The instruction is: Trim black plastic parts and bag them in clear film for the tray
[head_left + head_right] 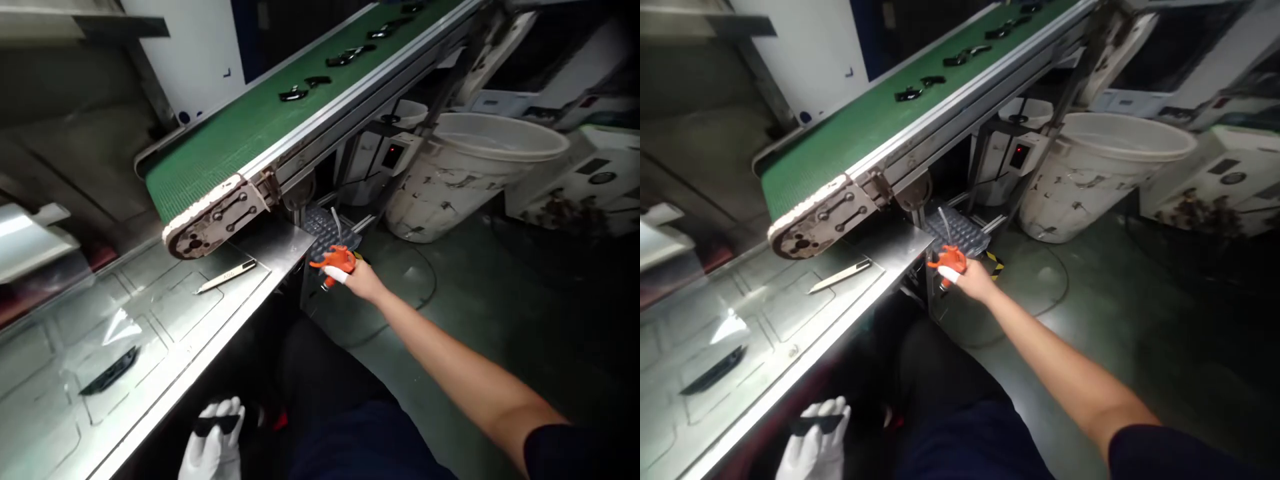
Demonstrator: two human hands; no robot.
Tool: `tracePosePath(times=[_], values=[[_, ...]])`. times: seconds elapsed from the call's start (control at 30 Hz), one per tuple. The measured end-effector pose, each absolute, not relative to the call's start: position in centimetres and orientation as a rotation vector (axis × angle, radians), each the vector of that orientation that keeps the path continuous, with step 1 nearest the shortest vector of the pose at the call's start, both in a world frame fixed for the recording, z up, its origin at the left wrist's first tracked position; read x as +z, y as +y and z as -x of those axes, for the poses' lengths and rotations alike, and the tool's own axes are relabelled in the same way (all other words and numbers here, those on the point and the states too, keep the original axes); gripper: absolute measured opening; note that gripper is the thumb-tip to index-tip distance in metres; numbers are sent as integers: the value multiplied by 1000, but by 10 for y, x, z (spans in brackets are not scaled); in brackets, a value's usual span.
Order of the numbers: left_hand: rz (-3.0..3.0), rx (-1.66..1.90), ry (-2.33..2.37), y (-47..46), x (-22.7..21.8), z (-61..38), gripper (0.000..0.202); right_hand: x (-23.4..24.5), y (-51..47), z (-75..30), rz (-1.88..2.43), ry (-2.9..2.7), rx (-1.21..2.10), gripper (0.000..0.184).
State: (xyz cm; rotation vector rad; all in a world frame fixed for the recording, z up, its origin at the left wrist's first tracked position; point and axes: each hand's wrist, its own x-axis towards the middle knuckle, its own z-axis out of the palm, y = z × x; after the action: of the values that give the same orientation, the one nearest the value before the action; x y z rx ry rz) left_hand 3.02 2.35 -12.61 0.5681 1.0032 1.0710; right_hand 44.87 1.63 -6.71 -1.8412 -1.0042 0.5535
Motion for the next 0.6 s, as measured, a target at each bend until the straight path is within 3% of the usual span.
tracePosePath(times=[0.17, 0.27, 0.4, 0.5, 0.6], values=[[-409, 1429, 833, 2, -52, -43, 34, -110, 52, -410, 1919, -1053, 725, 39], [-391, 1521, 705, 7, -29, -39, 30, -120, 62, -374, 1890, -1148, 951, 44], [-386, 1585, 652, 10, -25, -28, 26, -70, 59, -301, 1589, -1450, 1216, 30], [-384, 1586, 708, 8, -28, -27, 27, -9, 56, -236, 1002, -1861, 1097, 17], [-464, 1612, 802, 7, -34, -25, 27, 25, 64, -189, 699, -2042, 951, 14]])
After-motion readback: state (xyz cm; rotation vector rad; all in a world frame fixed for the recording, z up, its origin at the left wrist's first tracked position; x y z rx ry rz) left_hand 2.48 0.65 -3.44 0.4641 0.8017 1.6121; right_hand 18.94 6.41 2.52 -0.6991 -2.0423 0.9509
